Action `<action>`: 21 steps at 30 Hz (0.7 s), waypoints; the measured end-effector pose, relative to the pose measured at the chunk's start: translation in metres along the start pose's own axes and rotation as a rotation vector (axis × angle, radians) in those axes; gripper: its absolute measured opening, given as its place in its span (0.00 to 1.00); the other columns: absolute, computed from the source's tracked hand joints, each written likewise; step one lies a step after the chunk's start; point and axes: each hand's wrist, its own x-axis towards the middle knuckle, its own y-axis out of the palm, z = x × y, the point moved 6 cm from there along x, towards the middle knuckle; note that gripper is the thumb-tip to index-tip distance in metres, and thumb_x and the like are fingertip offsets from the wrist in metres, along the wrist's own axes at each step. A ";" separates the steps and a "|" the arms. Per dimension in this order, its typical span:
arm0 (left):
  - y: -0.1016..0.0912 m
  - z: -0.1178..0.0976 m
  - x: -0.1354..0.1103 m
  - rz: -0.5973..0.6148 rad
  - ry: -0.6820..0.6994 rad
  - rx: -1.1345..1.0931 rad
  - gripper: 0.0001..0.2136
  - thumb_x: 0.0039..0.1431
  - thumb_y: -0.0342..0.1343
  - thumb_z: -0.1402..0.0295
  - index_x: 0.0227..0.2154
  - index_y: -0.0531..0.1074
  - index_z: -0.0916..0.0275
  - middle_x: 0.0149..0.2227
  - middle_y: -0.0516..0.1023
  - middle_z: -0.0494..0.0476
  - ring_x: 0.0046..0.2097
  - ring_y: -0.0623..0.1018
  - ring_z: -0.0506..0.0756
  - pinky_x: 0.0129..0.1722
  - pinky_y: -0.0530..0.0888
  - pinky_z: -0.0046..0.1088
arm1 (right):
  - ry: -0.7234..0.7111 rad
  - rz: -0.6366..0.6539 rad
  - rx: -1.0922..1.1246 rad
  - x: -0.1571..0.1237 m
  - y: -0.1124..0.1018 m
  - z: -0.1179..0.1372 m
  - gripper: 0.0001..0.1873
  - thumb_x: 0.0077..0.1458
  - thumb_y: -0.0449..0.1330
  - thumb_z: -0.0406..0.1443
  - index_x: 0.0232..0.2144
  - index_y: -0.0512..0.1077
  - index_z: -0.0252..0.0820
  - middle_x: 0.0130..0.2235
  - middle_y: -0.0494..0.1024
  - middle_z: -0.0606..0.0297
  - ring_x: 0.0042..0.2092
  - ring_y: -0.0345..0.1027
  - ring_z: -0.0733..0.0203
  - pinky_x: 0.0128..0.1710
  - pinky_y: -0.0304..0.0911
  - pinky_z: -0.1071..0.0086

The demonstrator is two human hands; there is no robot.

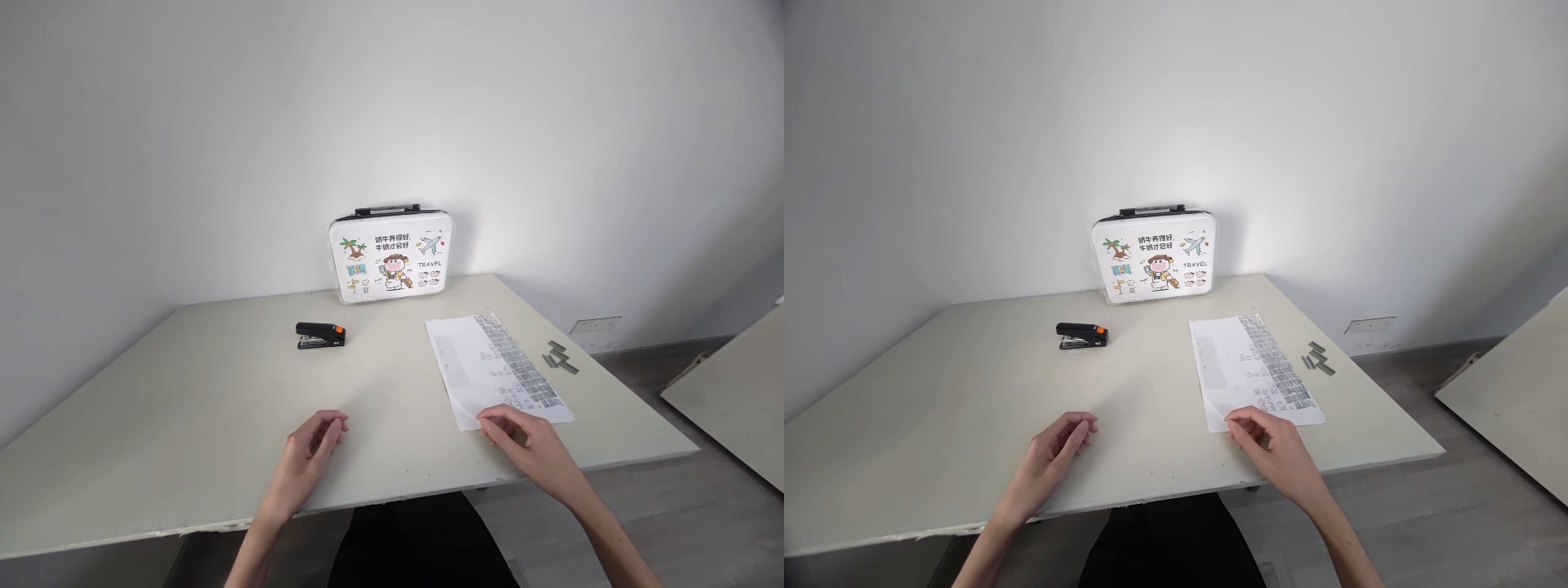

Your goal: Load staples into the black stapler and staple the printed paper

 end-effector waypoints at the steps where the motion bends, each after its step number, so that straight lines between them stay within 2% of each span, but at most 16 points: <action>1: 0.000 -0.001 0.000 0.001 0.002 0.011 0.19 0.68 0.51 0.48 0.43 0.77 0.57 0.40 0.82 0.56 0.40 0.80 0.56 0.42 0.76 0.30 | -0.001 -0.001 -0.003 0.000 0.000 0.000 0.18 0.67 0.55 0.53 0.39 0.77 0.51 0.32 0.78 0.65 0.34 0.71 0.57 0.35 0.67 0.67; 8: 0.004 -0.002 0.002 0.033 0.032 0.086 0.17 0.68 0.51 0.50 0.44 0.77 0.55 0.43 0.82 0.54 0.38 0.80 0.55 0.40 0.74 0.28 | -0.027 -0.022 -0.024 0.000 -0.001 0.001 0.18 0.67 0.55 0.53 0.40 0.78 0.51 0.31 0.79 0.65 0.34 0.72 0.57 0.33 0.68 0.67; 16: 0.001 0.002 0.000 0.014 -0.011 0.048 0.19 0.68 0.51 0.48 0.43 0.77 0.57 0.42 0.83 0.57 0.45 0.81 0.59 0.47 0.75 0.32 | -0.030 -0.027 -0.031 0.000 -0.002 0.005 0.19 0.67 0.55 0.53 0.39 0.78 0.51 0.31 0.80 0.65 0.33 0.72 0.58 0.33 0.68 0.68; 21: 0.001 0.000 -0.001 0.005 -0.020 0.044 0.20 0.67 0.51 0.47 0.44 0.77 0.57 0.42 0.83 0.59 0.46 0.82 0.60 0.47 0.76 0.34 | -0.031 -0.033 -0.031 0.000 -0.003 0.009 0.19 0.67 0.54 0.54 0.38 0.78 0.51 0.30 0.79 0.65 0.33 0.73 0.57 0.33 0.69 0.67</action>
